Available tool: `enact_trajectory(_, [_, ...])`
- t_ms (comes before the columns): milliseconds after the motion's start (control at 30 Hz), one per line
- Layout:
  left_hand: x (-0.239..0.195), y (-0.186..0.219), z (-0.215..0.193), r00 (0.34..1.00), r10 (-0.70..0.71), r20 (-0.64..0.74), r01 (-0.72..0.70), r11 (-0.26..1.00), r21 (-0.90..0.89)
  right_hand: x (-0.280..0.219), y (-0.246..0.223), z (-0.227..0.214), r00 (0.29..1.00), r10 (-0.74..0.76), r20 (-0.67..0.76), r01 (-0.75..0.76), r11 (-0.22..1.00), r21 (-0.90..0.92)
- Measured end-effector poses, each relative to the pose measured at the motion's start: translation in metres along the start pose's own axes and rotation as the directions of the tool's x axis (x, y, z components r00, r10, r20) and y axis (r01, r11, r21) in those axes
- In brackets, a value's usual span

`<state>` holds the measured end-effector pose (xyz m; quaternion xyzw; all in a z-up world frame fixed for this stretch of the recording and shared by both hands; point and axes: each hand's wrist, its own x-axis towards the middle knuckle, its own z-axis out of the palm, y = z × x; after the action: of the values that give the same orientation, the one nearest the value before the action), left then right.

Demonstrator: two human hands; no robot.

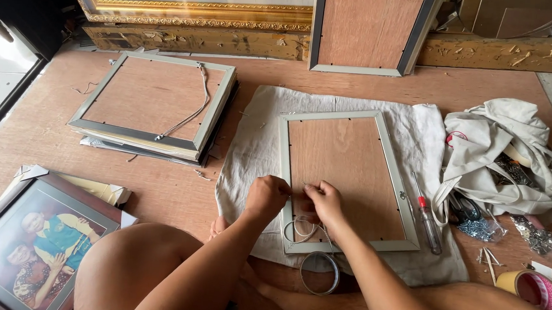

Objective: The person installs a hanging wire on the back of a picture frame. They thread the wire through metal eyelets, secure it with tape, and trim the excess wire with scissors.

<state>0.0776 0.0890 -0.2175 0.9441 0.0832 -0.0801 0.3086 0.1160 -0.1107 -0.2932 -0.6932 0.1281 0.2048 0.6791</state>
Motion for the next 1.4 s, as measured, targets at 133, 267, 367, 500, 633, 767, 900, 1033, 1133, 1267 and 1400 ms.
enact_trajectory(133, [-0.002,-0.004,0.000,1.000,-0.023,0.012,0.024,0.997,-0.069,-0.036,-0.015,0.010,0.953,-0.301,0.014,0.221,0.664,-0.714])
enact_trajectory(267, [0.003,-0.011,0.010,0.999,-0.050,0.005,0.050,0.995,-0.083,-0.076,-0.041,0.008,0.822,-0.544,0.169,0.469,0.477,-0.743])
enact_trajectory(367, [0.003,-0.012,0.010,0.999,-0.049,-0.006,0.048,0.994,-0.094,-0.087,-0.055,0.011,0.837,-0.506,0.208,0.457,0.436,-0.775])
enact_trajectory(500, [0.003,-0.014,0.011,0.998,-0.056,-0.010,0.055,0.993,-0.101,-0.108,-0.073,0.013,0.832,-0.512,0.214,0.476,0.460,-0.750])
enact_trajectory(633, [0.003,-0.013,0.011,0.997,-0.073,-0.007,0.072,0.993,-0.093,-0.108,-0.076,0.013,0.848,-0.479,0.226,0.467,0.475,-0.746])
enact_trajectory(767, [0.005,-0.013,0.010,0.995,-0.094,0.018,0.096,0.989,-0.113,-0.103,-0.074,0.016,0.858,-0.451,0.244,0.448,0.428,-0.785])
enact_trajectory(900, [0.001,-0.005,0.004,0.996,-0.087,0.018,0.088,0.991,-0.102,-0.104,-0.080,0.017,0.851,-0.447,0.276,0.471,0.419,-0.776])
enact_trajectory(1033, [0.004,-0.009,0.006,0.996,-0.087,0.030,0.089,0.993,-0.082,-0.102,-0.082,0.018,0.846,-0.446,0.292,0.475,0.381,-0.793])
enact_trajectory(1133, [0.002,-0.005,0.001,0.997,-0.077,0.020,0.079,0.995,-0.069,-0.091,-0.076,0.017,0.842,-0.451,0.296,0.475,0.360,-0.803])
enact_trajectory(1267, [-0.010,0.007,-0.002,0.996,-0.079,-0.046,0.079,0.997,0.000,-0.083,-0.067,0.015,0.848,-0.439,0.298,0.473,0.371,-0.799])
enact_trajectory(1400, [-0.013,0.010,0.001,0.992,-0.053,-0.111,0.068,0.989,0.133,-0.088,-0.070,0.016,0.837,-0.462,0.293,0.477,0.353,-0.805])
